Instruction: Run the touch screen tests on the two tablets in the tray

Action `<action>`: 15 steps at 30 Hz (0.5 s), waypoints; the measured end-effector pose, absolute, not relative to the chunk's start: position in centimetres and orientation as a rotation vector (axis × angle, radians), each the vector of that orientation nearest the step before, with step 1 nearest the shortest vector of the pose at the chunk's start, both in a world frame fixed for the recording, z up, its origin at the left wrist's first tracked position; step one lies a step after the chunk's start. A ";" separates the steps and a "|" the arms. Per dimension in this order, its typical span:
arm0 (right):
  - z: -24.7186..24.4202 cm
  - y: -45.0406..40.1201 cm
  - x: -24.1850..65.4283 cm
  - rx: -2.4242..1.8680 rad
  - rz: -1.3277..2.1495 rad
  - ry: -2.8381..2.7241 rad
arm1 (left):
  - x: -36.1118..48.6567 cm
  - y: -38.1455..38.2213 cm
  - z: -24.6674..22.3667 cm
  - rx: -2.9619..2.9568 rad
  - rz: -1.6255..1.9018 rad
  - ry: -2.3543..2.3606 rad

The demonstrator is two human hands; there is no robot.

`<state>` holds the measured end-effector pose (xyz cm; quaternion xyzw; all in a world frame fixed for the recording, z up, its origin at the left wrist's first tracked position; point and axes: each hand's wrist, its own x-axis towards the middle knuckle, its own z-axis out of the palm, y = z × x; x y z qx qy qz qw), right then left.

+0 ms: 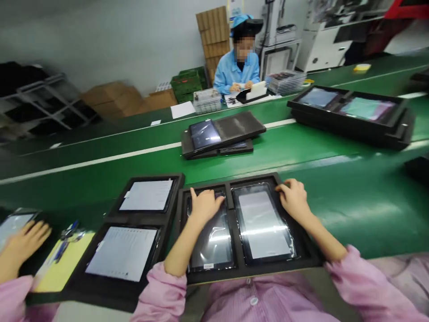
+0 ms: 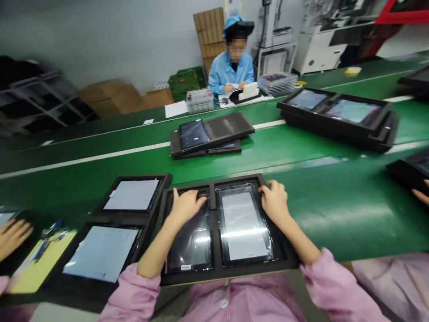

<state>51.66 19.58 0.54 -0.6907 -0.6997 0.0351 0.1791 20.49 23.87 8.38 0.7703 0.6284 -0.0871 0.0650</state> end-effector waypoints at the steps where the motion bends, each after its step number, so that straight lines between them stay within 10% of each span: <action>1: -0.4 18.1 51.7 -1.969 0.067 -1.934 | 21.1 22.8 7.6 2.326 -0.193 1.922; 15: -4.0 15.1 53.5 -1.769 0.118 -1.756 | 22.4 22.6 5.7 2.169 -0.079 2.064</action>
